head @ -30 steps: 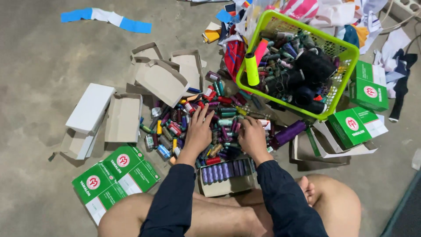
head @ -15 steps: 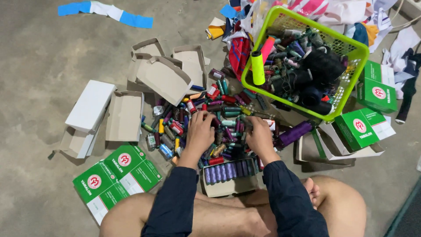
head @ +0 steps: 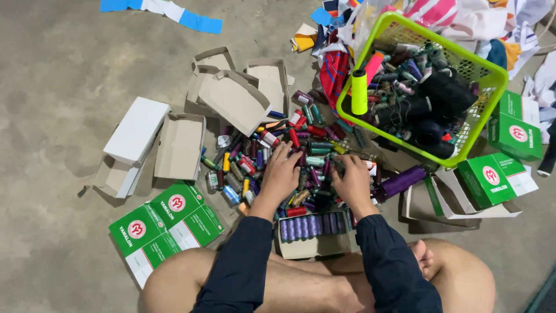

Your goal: The person sits on the floor and sorts through a large pile of colorful thread spools. They pick up individual spools, examine them, and place them into a small cardboard box. The person also handles green boxes labeled 'YAMALON' and places them on the floor.

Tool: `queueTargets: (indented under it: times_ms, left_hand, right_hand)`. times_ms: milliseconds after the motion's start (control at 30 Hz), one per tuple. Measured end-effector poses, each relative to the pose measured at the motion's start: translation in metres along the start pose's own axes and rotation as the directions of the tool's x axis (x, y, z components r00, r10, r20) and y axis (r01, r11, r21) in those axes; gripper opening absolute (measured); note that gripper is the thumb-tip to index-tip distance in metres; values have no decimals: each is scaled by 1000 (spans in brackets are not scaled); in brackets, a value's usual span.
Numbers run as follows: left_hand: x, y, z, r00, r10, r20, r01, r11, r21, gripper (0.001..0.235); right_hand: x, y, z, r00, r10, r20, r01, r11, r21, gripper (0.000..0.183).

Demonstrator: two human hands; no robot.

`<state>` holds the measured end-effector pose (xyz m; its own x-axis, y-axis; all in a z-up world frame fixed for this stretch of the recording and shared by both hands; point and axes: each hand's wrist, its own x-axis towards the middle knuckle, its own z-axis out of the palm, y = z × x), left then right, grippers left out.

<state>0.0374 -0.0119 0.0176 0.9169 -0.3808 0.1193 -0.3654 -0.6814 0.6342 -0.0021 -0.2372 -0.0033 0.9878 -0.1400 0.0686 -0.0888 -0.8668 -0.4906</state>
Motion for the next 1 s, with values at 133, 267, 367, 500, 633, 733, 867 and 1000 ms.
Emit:
queueTargets:
  times_ms: [133,267,367,500,633,733,867,1000]
  left_hand:
    - [2,-2,1,1000,10,11,-10,1000,-28,32]
    - [5,-4,-1,1000,12,10,-12,999,-38,34]
    - [6,-11,9,1000,28,14,-26,989,-147,34]
    - [4,-3,3,998,9,55,6,964,-267,32]
    - [7,-10,-2,992,-1,-127,-24,980,-196,29]
    - [11,1,-41,912,-147,-383,82,980,-181,43]
    - [6,-2,-74,838,-515,-183,449,839,-307,70]
    - [5,-50,-26,837,-455,-303,423,891,-167,46]
  right_hand:
    - [-1,0,0,1000,-14,-20,13,1000,-17,34]
    - [0,0,0,1000,-13,-26,12,1000,-21,34]
    - [1,0,1,999,-8,-31,7,1000,-20,33]
    - [-1,6,4,999,-11,-32,11,1000,-10,32]
    - [-1,7,8,999,-14,-31,13,1000,-15,33]
    - [0,5,4,1000,-13,-13,12,1000,-9,34]
    - [-1,3,3,1000,6,3,-6,1000,-11,34]
    - [-2,-4,-2,1000,13,5,-13,1000,-9,33]
